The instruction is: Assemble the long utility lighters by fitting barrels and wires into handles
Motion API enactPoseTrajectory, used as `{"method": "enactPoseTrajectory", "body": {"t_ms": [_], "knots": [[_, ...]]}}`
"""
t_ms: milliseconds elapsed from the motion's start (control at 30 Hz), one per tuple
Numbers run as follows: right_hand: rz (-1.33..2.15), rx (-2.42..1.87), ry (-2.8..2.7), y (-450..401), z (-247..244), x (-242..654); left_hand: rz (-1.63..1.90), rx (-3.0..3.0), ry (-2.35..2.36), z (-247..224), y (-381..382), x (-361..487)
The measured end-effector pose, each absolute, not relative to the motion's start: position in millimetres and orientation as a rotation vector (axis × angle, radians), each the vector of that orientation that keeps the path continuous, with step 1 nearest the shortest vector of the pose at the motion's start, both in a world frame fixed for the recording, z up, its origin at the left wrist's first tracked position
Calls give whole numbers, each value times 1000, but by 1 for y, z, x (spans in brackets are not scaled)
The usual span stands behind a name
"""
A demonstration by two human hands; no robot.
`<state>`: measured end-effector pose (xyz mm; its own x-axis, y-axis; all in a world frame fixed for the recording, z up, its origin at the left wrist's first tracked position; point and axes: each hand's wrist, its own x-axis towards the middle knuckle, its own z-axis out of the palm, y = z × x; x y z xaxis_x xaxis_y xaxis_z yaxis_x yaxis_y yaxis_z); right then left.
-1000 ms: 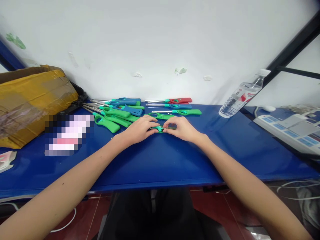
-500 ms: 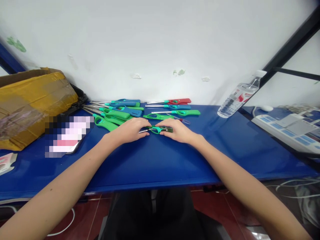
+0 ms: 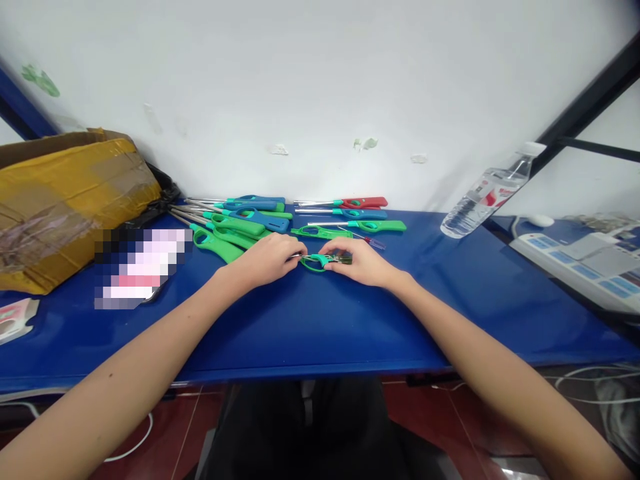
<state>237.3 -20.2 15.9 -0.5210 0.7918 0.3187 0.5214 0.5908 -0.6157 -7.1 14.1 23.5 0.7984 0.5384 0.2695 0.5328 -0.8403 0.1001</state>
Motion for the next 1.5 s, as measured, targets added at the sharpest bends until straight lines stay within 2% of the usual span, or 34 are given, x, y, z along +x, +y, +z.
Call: {"method": "enactPoseTrajectory", "body": {"t_ms": [467, 633, 1500], "knots": [[639, -1020, -2200, -22, 13, 236, 460, 2909, 1098, 23, 8, 1], [541, -990, -2269, -23, 14, 236, 494, 2814, 1280, 24, 3, 7], [263, -1068, -2407, -33, 19, 227, 494, 2887, 1402, 19, -2, 15]]}}
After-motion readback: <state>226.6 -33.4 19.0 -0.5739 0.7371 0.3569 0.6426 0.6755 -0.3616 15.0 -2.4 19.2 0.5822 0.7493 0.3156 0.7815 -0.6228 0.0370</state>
